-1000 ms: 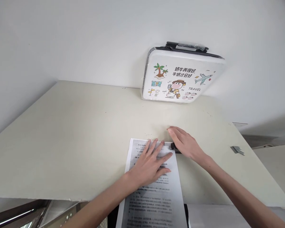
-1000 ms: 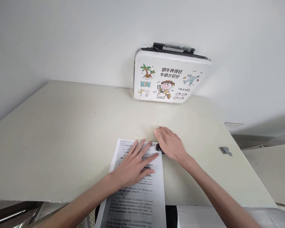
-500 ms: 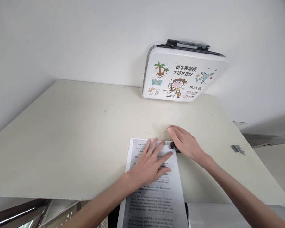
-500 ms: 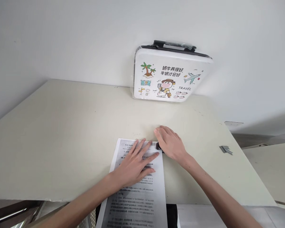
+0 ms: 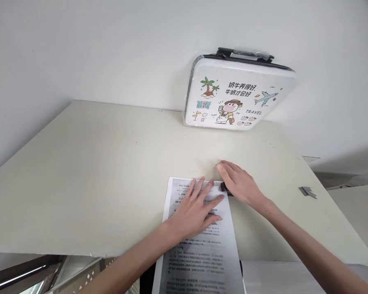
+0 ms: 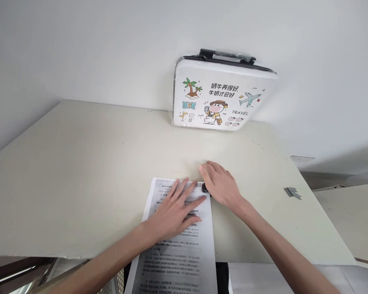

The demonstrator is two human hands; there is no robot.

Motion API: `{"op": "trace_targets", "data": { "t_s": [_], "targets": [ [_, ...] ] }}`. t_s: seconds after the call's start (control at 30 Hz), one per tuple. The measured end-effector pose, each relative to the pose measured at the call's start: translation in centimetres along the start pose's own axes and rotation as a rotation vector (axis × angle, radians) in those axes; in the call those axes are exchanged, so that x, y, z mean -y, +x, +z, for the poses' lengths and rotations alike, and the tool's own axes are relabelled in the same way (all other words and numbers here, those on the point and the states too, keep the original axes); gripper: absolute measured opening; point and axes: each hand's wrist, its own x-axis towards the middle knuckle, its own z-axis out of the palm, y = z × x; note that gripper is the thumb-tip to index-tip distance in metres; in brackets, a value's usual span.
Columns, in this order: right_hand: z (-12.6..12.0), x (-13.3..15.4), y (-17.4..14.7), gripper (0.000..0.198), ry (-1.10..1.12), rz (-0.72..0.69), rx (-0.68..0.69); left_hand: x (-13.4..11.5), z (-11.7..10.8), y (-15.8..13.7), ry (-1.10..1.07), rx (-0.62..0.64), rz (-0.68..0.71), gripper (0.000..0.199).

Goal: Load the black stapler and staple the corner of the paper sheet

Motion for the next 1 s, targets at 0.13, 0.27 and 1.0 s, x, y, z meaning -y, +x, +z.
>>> {"op": "trace_targets", "data": {
  "t_s": [0.13, 0.27, 1.0],
  "targets": [
    [0.07, 0.01, -0.01, 0.057, -0.007, 0.002, -0.008, 0.03, 0.11, 0.02, -0.011, -0.01, -0.001, 0.056],
    [0.11, 0.0, 0.02, 0.058, -0.005, 0.003, -0.014, -0.02, 0.06, 0.07, 0.0, 0.005, -0.005, 0.056],
    [0.15, 0.02, 0.14, 0.062, -0.073, 0.052, 0.008, 0.0, 0.11, 0.02, 0.025, -0.008, 0.013, 0.056]
  ]
}}
